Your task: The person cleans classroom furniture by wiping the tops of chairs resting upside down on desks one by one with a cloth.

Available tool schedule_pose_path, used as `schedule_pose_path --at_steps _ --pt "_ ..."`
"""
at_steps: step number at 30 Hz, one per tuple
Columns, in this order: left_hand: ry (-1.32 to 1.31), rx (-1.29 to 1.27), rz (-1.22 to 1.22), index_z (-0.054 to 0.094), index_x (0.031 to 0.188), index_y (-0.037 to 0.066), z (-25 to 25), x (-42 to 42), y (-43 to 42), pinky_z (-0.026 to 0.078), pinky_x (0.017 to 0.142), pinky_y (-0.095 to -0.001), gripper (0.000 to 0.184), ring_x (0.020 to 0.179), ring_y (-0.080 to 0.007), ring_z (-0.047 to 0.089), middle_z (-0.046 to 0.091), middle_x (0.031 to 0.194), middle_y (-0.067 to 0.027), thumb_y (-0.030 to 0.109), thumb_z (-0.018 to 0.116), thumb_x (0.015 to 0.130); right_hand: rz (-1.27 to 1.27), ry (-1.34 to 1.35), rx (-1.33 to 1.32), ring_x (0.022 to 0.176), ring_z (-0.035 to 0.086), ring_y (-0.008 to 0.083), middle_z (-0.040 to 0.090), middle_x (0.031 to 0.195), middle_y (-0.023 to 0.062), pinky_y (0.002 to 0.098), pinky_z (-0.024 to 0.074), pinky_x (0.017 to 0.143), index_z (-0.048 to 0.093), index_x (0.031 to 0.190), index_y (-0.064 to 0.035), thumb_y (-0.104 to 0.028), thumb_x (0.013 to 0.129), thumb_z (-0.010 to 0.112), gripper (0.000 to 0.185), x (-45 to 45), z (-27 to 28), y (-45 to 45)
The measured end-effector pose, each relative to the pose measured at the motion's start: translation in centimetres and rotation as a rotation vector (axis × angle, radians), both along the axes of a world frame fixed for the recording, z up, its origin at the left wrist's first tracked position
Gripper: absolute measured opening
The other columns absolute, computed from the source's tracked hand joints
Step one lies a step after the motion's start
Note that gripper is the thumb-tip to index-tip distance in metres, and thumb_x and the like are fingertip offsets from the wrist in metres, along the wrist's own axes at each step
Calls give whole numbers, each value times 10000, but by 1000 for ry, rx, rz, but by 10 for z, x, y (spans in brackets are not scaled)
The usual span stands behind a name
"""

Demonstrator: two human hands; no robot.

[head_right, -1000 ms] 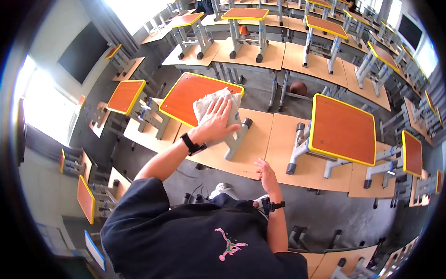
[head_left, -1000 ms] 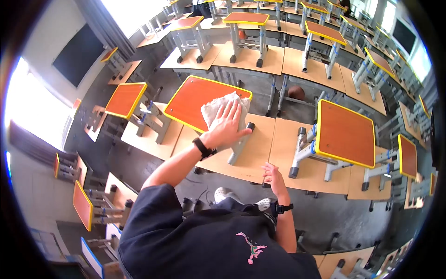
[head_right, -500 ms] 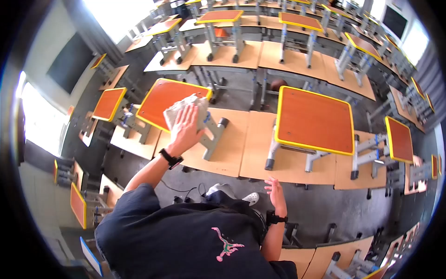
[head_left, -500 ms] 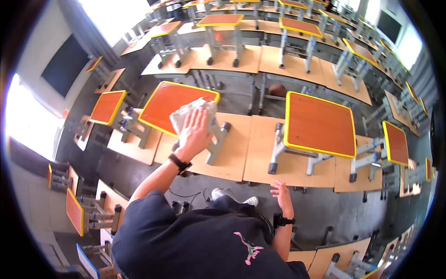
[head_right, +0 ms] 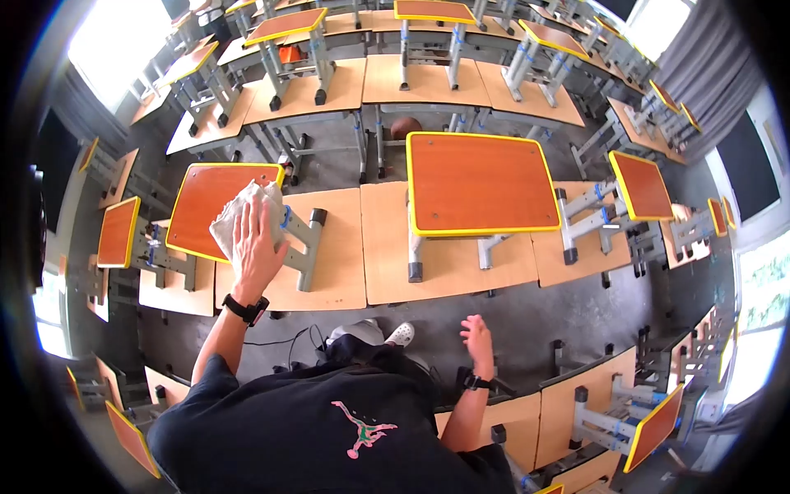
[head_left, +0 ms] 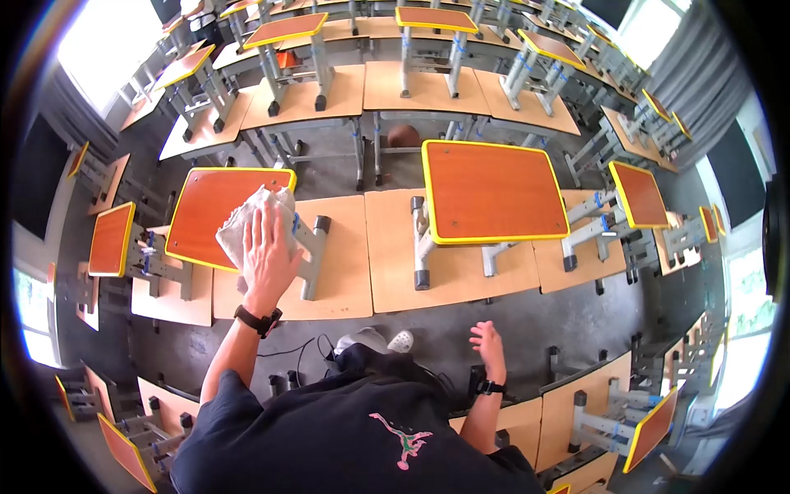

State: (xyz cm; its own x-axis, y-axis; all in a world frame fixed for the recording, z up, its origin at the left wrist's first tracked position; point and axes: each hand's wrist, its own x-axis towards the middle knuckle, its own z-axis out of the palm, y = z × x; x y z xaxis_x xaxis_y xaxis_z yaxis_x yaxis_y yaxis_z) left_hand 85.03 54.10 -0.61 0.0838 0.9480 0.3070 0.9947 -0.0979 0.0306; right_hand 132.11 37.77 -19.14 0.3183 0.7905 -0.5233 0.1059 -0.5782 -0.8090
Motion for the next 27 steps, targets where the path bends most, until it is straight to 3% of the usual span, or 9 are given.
schedule_pose_path --at_steps 3,6,7,8,10,14,15,19,27 --pt "-44 82 26 410 1481 45 0 7 -7 289 1181 -542 841 1373 -410 400 428 1436 -231 237 794 757 119 66 -57 899 699 179 710 1214 156 302 556 734 550 1365 30 -547 1072 395 666 -28 -8 15" --pt "-132 203 -63 467 1403 70 -7 -3 -13 385 1102 -552 796 1227 -388 482 489 1219 -196 255 823 715 264 74 -26 788 638 123 718 1071 110 270 511 638 626 1176 5 -469 1064 478 509 -62 0 39" --pt "-170 182 -131 485 1390 69 -12 -10 -14 391 1108 -550 795 1233 -386 488 495 1225 -193 261 829 700 370 31 -71 798 649 131 716 1062 96 290 521 670 636 1159 7 -458 1067 471 503 -66 -4 50" --pt "-208 157 -209 503 1378 68 -15 -19 -15 396 1113 -549 795 1238 -384 494 501 1231 -190 267 836 684 542 -26 -82 862 676 161 701 1190 120 297 540 696 584 1311 -9 -489 1060 466 554 -59 -30 62" --pt "-215 91 -336 548 1327 55 -5 -27 -23 363 1161 -545 752 1260 -387 495 508 1237 -186 278 843 672 680 -106 -139 955 687 185 685 1245 124 303 535 765 584 1324 -14 -493 1057 477 559 -74 -5 86" --pt "-63 -98 -491 571 1349 82 26 -47 -43 313 1213 -502 786 1409 -385 406 462 1435 -201 235 871 638 626 -82 -3 981 691 186 687 1252 127 304 543 789 566 1353 -10 -456 1073 473 535 -98 39 118" --pt "-23 -119 -503 603 1316 82 30 -50 -47 296 1224 -488 696 1464 -368 360 408 1529 -219 229 808 666 583 -57 75 990 691 186 687 1251 127 307 546 796 557 1363 -8 -438 1081 469 522 -103 53 119" --pt "84 9 -504 628 1282 109 7 -54 -39 308 1218 -477 502 1453 -363 387 427 1529 -212 162 679 785 575 -76 98 985 695 191 689 1245 123 298 549 801 544 1376 -11 -386 1092 470 475 -106 61 118" --pt "-53 151 -506 667 1171 110 -11 -57 -33 327 1196 -494 376 1432 -347 425 435 1541 -208 175 652 801 537 -125 -95 962 707 189 699 1235 108 306 553 773 581 1333 -42 -327 1077 498 392 -118 33 66"
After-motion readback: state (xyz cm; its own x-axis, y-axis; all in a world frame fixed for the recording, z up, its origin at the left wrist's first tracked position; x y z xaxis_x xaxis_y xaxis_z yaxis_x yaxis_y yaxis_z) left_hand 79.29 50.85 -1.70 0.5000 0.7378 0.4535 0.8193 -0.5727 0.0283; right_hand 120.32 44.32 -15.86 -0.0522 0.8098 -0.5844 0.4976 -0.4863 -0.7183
